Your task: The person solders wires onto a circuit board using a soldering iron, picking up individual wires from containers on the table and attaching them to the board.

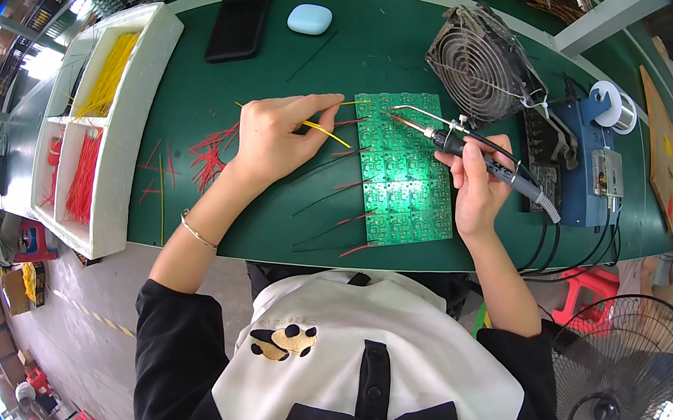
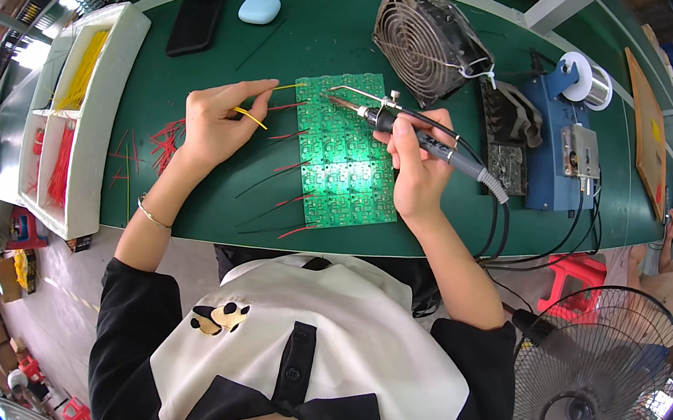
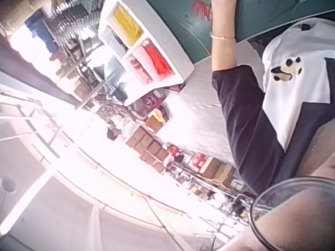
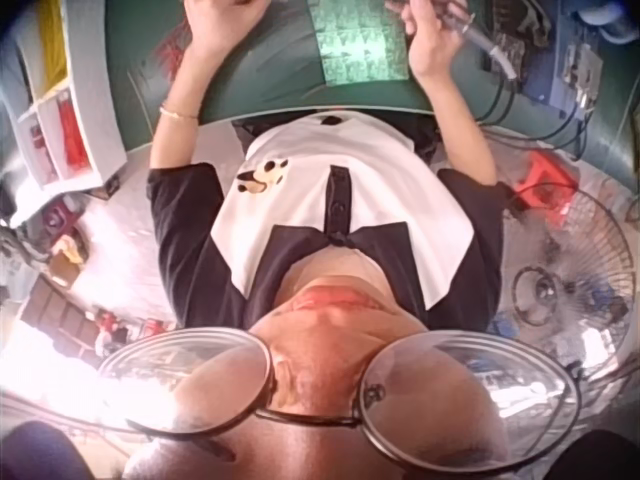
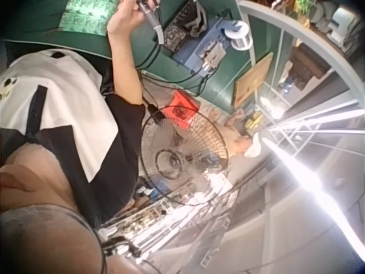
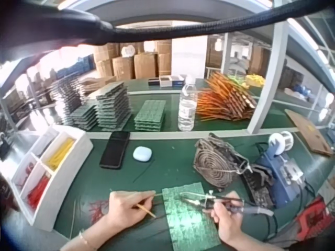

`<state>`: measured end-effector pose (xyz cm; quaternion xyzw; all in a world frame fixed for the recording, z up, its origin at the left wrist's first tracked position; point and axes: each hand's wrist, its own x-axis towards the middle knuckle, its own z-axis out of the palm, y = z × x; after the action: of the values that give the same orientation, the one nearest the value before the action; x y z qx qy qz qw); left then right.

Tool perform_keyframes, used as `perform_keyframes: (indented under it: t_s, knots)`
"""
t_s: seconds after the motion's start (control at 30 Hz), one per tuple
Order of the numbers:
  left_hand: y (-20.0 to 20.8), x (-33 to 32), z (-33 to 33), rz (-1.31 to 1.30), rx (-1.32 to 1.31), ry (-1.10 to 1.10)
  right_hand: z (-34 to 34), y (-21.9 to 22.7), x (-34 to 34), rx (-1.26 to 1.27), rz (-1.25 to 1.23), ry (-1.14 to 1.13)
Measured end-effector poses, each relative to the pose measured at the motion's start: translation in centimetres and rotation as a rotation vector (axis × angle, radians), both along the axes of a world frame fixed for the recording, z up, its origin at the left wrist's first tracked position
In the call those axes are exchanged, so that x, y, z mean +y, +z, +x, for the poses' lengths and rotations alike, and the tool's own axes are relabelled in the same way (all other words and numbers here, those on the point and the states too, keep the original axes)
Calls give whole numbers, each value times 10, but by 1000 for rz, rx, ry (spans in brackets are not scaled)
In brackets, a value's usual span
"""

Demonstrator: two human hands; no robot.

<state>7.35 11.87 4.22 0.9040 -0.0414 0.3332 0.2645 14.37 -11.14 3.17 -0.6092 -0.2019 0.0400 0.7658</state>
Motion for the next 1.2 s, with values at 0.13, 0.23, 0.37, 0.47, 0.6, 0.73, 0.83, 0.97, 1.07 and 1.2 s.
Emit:
perform_keyframes:
  t_s: [0.13,0.23,0.37,0.47,0.6,0.73,0.83,0.97,1.07,1.2]
  knots:
    - [-8,-6,1,44,79,-24,0,1,1,30,7,3]
    - [-12,-6,0,4,143,-19,-2,1,1,36,-6,11]
    - [-18,-7,3,-35,50,-7,-1,0,1,34,-14,11]
    - [-18,-7,2,-20,51,-10,-2,-1,1,13,-12,17]
    - [-20,-5,2,-7,31,-12,-2,-1,2,-5,-34,27]
    - [-19,-5,2,-7,27,-16,-2,-2,3,-8,-53,35]
    - [-19,-5,2,-4,14,-18,-2,-1,2,-12,-60,37]
    - [-18,-5,1,18,54,-35,-3,0,2,-7,-52,32]
    - [-20,-6,2,3,-11,-23,-3,0,3,-4,-56,33]
    - [-17,-5,1,24,35,-26,-3,0,3,-8,-53,26]
